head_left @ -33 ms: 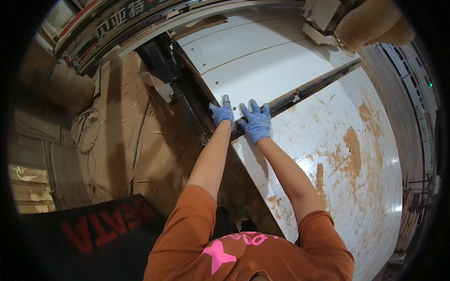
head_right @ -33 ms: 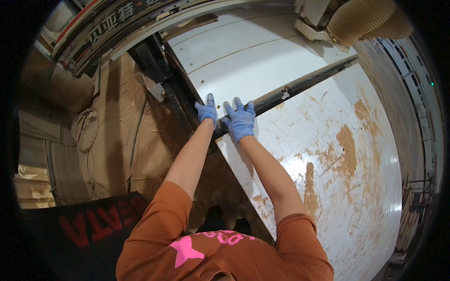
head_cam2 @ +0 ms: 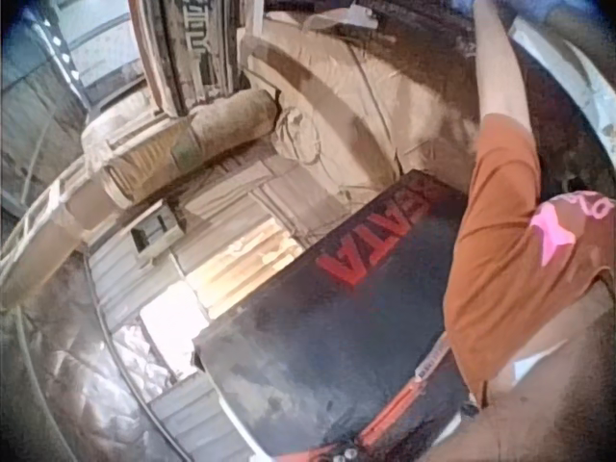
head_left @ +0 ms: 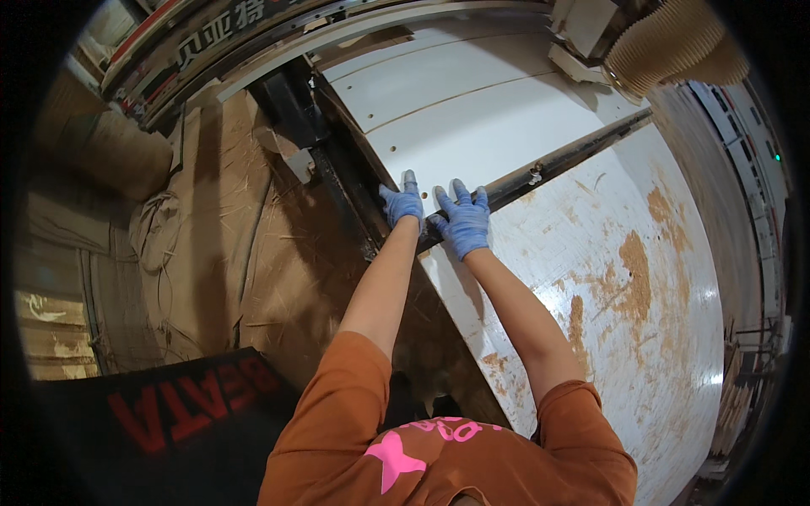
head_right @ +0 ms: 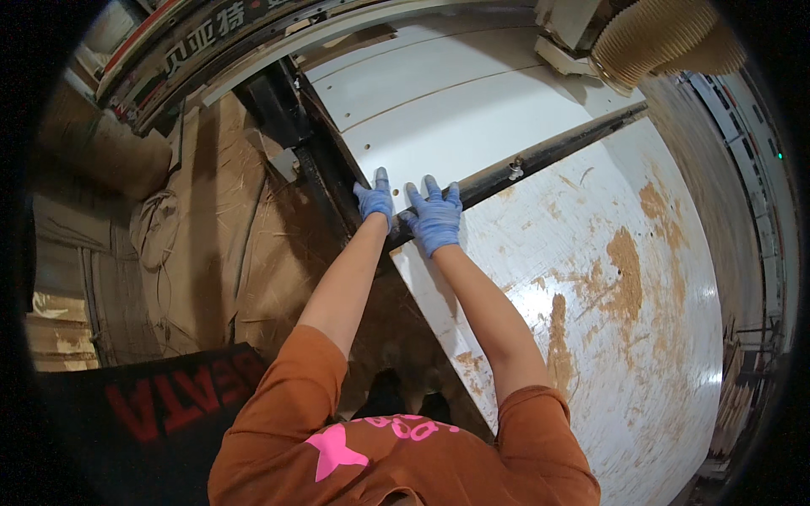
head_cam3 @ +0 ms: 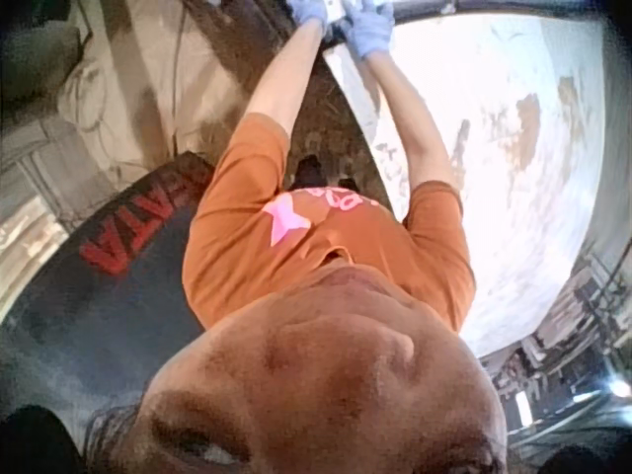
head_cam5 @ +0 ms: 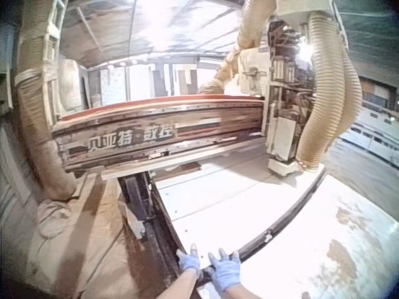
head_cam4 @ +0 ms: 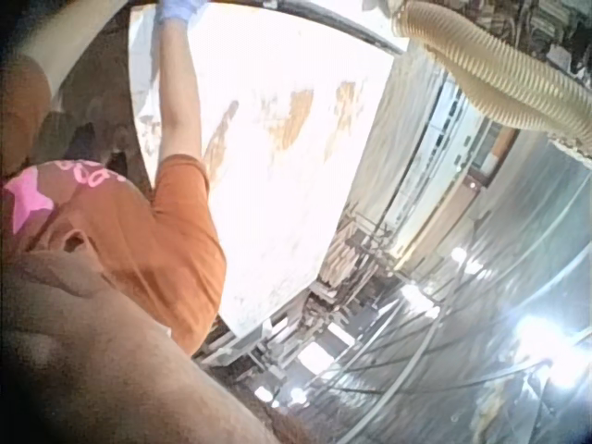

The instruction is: The person operates a CNC machine using a keyboard and mouse, then positions a white panel on the machine bed. They retrieve a nail gun and an air hose, connect them, and use the nail gun to fasten the panel to the machine bed.

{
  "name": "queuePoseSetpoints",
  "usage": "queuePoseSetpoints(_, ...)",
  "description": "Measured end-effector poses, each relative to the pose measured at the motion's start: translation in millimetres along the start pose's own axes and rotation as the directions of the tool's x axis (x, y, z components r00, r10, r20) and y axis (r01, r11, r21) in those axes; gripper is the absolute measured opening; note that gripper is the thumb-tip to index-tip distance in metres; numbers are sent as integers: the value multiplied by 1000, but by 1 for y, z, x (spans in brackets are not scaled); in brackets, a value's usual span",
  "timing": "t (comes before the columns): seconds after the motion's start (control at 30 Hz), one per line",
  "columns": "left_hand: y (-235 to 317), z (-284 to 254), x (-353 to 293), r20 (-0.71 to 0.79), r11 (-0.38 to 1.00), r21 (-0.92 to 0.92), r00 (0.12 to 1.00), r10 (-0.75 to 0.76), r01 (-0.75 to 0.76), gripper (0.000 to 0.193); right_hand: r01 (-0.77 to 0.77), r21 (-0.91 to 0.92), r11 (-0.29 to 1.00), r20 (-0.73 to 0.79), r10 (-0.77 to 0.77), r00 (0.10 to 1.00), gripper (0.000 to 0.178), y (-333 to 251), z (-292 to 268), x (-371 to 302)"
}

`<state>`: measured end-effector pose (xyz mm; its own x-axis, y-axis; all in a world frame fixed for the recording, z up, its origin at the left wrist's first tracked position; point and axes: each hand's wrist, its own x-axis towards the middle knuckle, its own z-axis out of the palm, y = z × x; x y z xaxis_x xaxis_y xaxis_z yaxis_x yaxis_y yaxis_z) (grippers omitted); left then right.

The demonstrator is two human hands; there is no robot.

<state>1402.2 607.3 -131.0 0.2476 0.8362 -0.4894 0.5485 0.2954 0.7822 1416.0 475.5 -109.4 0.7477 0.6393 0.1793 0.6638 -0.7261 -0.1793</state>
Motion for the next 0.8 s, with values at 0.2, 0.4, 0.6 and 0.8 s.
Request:
queuePoseSetpoints(0.2,1,0,-2,-4,1000,-5,1000,2,-2,95,4,-6,1000,4,-4,1000,60,1,1,0)
queuePoseSetpoints(0.4,4,-1,-7,-1,999,-34,1000,31,-31,95,14,-43,999,16,-13,1000,60,3,1,1)
queuePoseSetpoints(0.6,2,-1,-3,-23,999,2,999,40,-39,94,-18,-40,999,54,20,998,60,-1,-3,2)
queuePoseSetpoints(0.8,5,-2,-6,11,1000,6,1000,1,-1,95,-17,-27,999,27,18,999,59,0,-2,1)
